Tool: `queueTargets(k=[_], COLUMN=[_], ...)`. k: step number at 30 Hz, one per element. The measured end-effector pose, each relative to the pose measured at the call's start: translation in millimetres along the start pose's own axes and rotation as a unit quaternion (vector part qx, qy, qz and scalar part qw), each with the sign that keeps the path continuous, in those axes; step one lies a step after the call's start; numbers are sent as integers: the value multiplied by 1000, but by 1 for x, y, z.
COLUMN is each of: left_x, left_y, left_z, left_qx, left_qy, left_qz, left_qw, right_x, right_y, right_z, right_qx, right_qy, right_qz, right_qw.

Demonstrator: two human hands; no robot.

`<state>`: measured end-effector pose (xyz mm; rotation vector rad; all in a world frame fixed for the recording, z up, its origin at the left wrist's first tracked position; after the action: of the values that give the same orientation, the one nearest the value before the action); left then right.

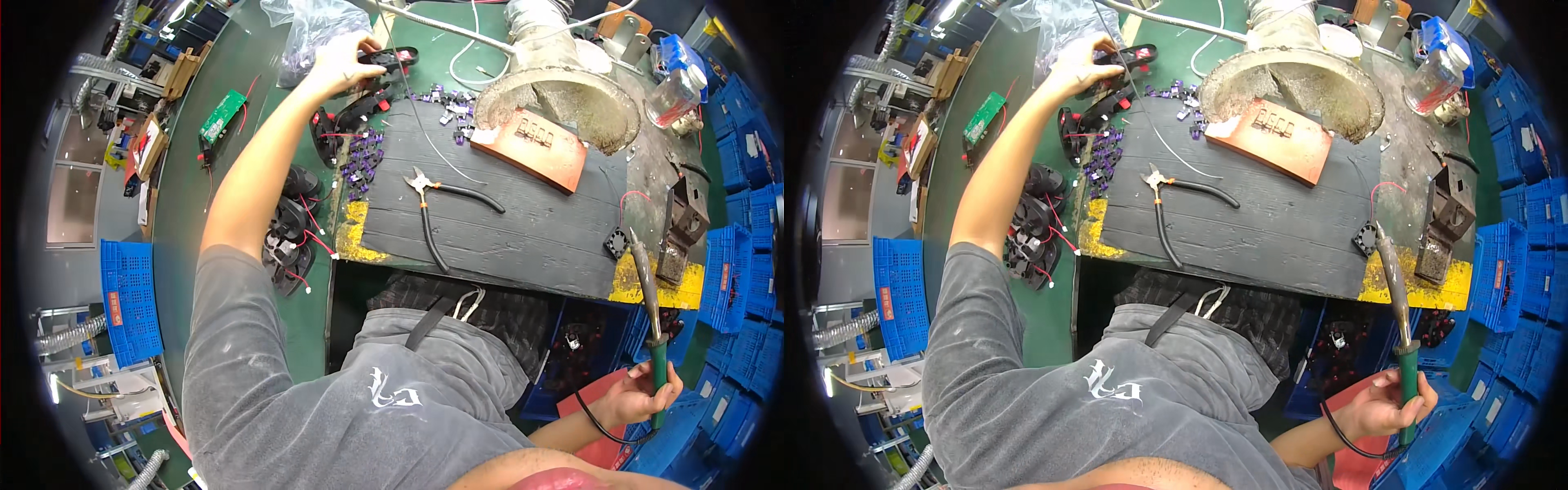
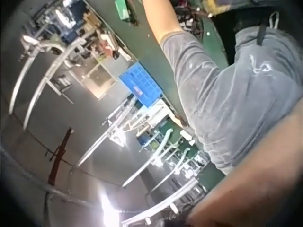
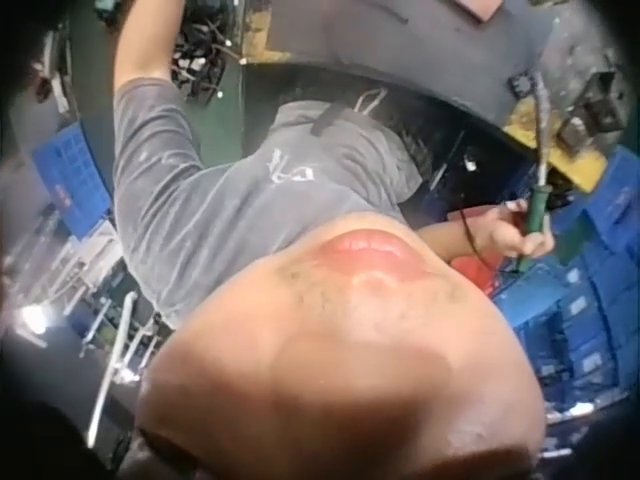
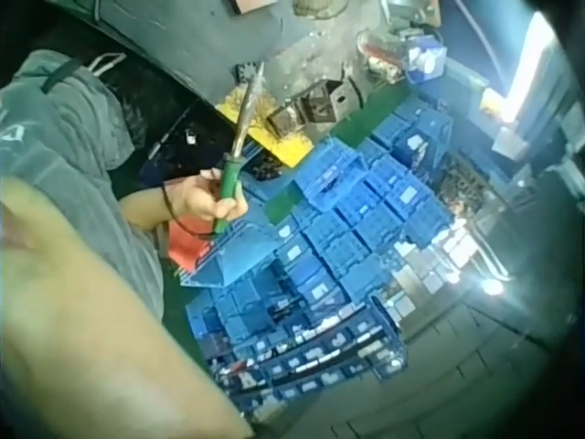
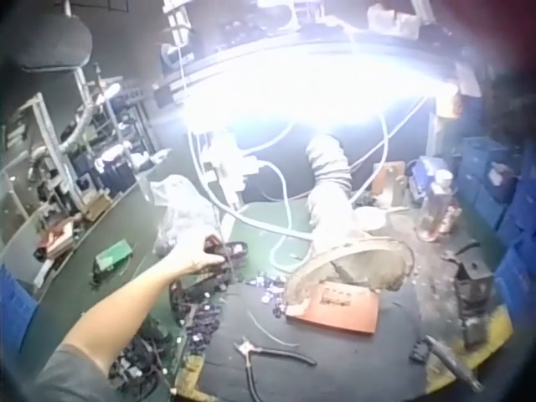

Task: Soldering wires onto small electronic components at a workbench.

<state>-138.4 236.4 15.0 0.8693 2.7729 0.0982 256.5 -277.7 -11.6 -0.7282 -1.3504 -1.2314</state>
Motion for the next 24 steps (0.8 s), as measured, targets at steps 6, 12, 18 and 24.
queueTargets(k=[6,12,18,24], left_x=[-13,26,11,-1], left_y=[21,39,41,16], left_z=[11,18,24,-7], left_qx=[-60,-22,-21,-71], left_qy=[179,72,193,206], left_qz=[-10,-18,-64,-20], left_qw=[982,997,979,976], right_x=[3,0,4,-7], right_y=[-5,-16,-21,-19], right_z=[5,27,25,13], right_qx=[14,20,17,59], right_qy=[35,20,10,-8], right_qz=[-8,-3,14,17], right_qw=[999,1000,1000,998])
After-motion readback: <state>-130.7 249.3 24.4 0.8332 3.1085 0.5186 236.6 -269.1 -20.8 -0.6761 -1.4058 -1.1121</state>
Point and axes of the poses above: each hand's wrist, its own y-axis towards the middle knuckle, its own z-axis out of the palm, x = y × z, the point moved 4 cm from there along y, towards the middle knuckle, and after that the axes turned 2 degrees about x, right-handed, at the moved point
